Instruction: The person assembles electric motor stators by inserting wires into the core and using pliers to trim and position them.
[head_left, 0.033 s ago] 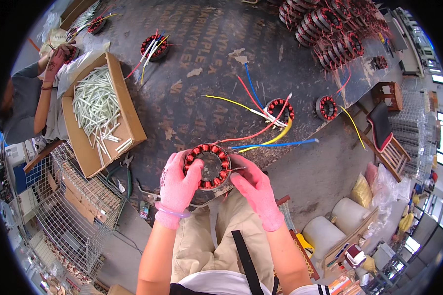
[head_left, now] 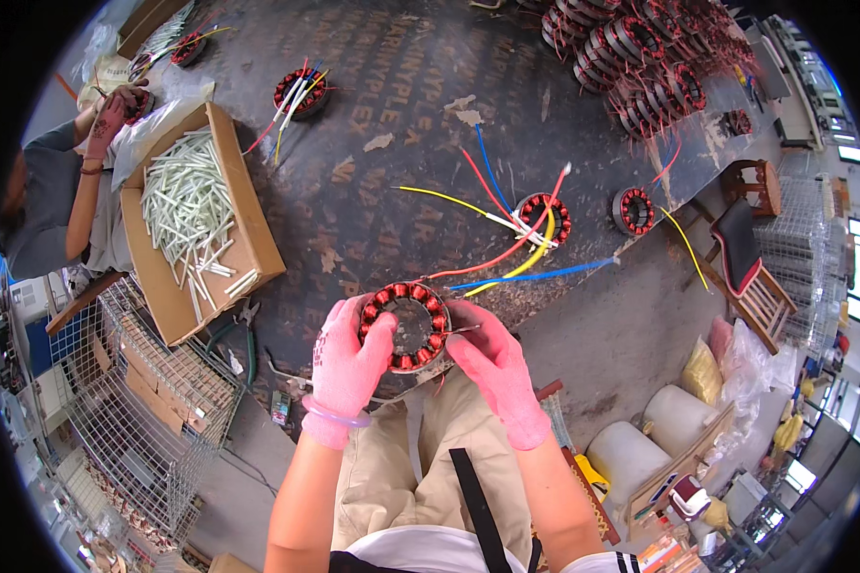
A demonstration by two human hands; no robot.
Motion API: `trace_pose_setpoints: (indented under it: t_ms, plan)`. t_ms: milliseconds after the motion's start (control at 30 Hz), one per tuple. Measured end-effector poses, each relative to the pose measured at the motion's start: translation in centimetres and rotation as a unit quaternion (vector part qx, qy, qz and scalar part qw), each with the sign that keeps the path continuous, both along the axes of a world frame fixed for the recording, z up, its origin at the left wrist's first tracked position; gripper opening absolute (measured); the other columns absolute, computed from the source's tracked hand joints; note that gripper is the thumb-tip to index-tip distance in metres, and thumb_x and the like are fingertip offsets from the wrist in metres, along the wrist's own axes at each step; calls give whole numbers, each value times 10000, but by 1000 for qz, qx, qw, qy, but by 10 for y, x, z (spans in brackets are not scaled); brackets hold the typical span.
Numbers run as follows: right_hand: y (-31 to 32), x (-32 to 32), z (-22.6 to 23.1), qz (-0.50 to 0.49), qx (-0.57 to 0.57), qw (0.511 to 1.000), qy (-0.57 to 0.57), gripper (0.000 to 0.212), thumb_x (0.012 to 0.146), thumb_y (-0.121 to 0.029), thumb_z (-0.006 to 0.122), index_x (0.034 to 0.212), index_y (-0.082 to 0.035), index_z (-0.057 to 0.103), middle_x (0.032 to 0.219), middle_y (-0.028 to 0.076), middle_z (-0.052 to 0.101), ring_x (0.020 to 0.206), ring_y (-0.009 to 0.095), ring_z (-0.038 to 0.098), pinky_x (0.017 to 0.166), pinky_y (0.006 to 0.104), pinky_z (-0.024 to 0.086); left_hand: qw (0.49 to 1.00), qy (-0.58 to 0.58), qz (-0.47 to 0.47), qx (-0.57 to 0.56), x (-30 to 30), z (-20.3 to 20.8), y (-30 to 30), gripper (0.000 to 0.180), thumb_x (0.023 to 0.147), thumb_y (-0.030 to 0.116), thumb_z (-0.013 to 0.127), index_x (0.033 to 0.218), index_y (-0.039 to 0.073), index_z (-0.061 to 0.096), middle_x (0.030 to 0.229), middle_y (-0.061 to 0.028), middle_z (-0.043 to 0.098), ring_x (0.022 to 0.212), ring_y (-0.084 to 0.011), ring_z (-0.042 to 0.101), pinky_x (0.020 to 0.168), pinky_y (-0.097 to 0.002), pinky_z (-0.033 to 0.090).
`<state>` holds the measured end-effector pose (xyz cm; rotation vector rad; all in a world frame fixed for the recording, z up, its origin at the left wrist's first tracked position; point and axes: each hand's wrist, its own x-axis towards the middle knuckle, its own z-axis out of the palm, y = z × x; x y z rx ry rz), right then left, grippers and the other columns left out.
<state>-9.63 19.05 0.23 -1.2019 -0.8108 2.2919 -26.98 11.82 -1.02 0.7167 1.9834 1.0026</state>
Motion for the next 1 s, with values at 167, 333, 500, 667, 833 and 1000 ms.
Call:
trace_pose_setpoints:
  t_ms: [167, 333, 500, 667, 833, 1000]
  plan:
    - [1, -4, 13, -10, -10, 1000, 5, 449, 914, -84, 601, 1335, -5, 466, 1050, 47, 617, 907, 88, 576, 794, 250, 483, 997, 57, -43, -16, 3, 42, 2, 382, 879, 243, 582, 1150, -27, 588, 962, -175, 628, 824, -268, 653, 746, -340, 500]
    - [-3, 0, 14, -8, -6, 1000, 13, 435, 924, -158, 603, 1309, 9, 490, 1038, 50, 628, 897, 86, 577, 778, 245, 476, 995, 80, -51, -33, 5, 63, 1, 446, 871, 281, 612, 1186, -32, 573, 1037, -188, 639, 916, -291, 657, 802, -340, 504]
    - [-4, 2, 20, -7, -4, 1000, 4, 419, 929, -180, 597, 1292, 11, 507, 1043, 42, 629, 884, 84, 574, 760, 239, 469, 992, 98, -76, -14, 7, 73, -3, 557, 820, 329, 680, 1212, -43, 544, 1055, -192, 627, 934, -305, 643, 807, -346, 507]
    - [-6, 6, 22, -62, -18, 998, 28, 410, 939, -194, 584, 1279, 25, 509, 1101, 50, 613, 911, 88, 569, 771, 237, 461, 979, 126, -159, 14, 9, 77, -4, 849, 674, 421, 800, 1279, -62, 453, 1048, -173, 582, 907, -306, 618, 797, -361, 511]
    - [-8, 14, 21, -68, -70, 994, 47, 401, 953, -189, 564, 1278, 38, 503, 1138, 55, 603, 960, 103, 568, 824, 252, 464, 976, 112, -184, 43, 18, 81, -1, 1100, 508, 406, 910, 1349, -45, 364, 1210, -198, 490, 1057, -326, 566, 904, -388, 478]
    - [-12, 35, 16, -26, -43, 997, 51, 380, 956, -182, 555, 1268, 33, 523, 1108, 62, 624, 946, 113, 577, 835, 270, 471, 975, 69, -177, 111, 24, 72, -1, 1113, 452, 355, 938, 1326, -60, 388, 1270, -211, 481, 1100, -324, 560, 946, -398, 465]
